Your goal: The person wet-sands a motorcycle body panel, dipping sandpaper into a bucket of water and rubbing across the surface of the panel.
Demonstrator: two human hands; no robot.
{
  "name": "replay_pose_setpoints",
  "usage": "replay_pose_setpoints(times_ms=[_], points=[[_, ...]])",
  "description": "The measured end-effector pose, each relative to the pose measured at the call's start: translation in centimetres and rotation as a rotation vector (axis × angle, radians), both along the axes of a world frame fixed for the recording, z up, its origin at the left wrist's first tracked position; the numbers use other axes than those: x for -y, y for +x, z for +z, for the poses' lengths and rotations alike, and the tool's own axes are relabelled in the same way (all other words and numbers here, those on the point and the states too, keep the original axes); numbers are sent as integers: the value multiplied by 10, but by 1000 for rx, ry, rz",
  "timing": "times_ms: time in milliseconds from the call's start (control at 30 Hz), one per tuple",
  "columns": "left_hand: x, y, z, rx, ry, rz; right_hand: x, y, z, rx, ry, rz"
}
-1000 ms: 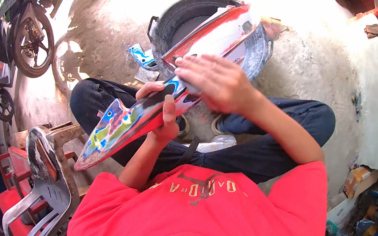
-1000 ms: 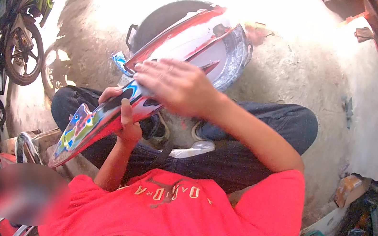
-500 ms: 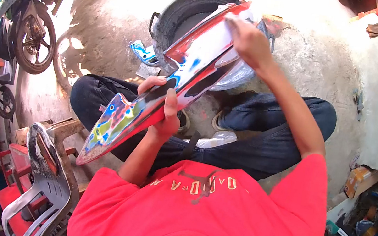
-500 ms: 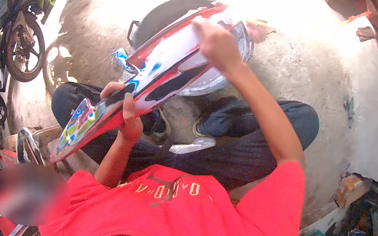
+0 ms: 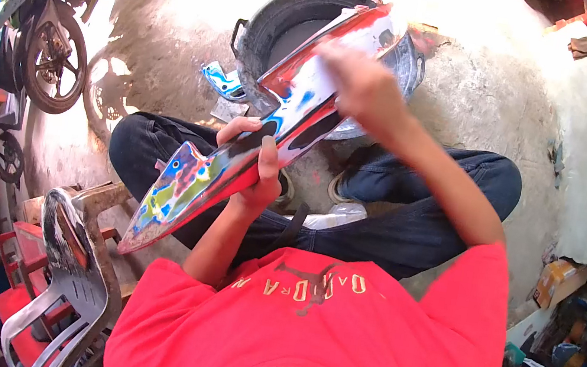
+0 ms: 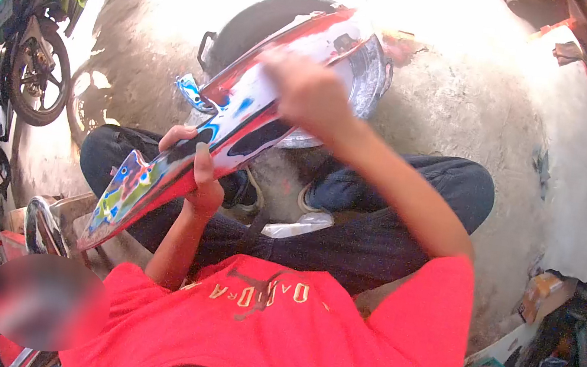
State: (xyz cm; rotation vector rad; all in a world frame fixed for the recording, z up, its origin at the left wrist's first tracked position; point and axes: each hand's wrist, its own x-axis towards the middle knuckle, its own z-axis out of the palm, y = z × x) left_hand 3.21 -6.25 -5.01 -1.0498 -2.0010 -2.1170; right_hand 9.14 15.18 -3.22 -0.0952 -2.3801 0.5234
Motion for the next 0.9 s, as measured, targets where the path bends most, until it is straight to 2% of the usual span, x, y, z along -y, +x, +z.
replay_pose_setpoints(times_ms=[100,133,167,200,233,333,433,467,533,600,667,767,800,867,900], points=[[0,-3,-1,30,27,-22,49,17,32,-77,47,364],[-1,-2,-1,27,23,-5,36,13,24,-79,40,371],[-2,-2,-2,25,22,9,18,6,8,-98,19,295],[-6,-4,-5,-83,28,75,-7,2,-4,-19,20,150],[-6,-2,-3,-40,33,70,-24,2,-11,61,23,7],[-8,-1,6,78,50,47,-35,3,-10,255,-51,-167],[-8,-4,4,23,54,58,31,11,17,-84,52,177],[-9,-3,4,82,117,13,27,9,15,-96,69,219],[-8,-7,0,-12,56,68,10,9,4,-116,92,292],[-8,-8,-2,-15,23,82,-44,3,-30,68,172,-44],[-7,-8,0,30,16,77,-66,2,-14,510,-231,-416],[-10,-10,4,-64,44,108,-35,7,-21,161,-59,-191],[-9,-7,9,20,50,64,-12,8,-19,55,3,-50],[-11,-5,6,79,101,45,37,14,19,-62,12,217],[-10,-6,6,105,123,35,39,17,24,-76,91,241]])
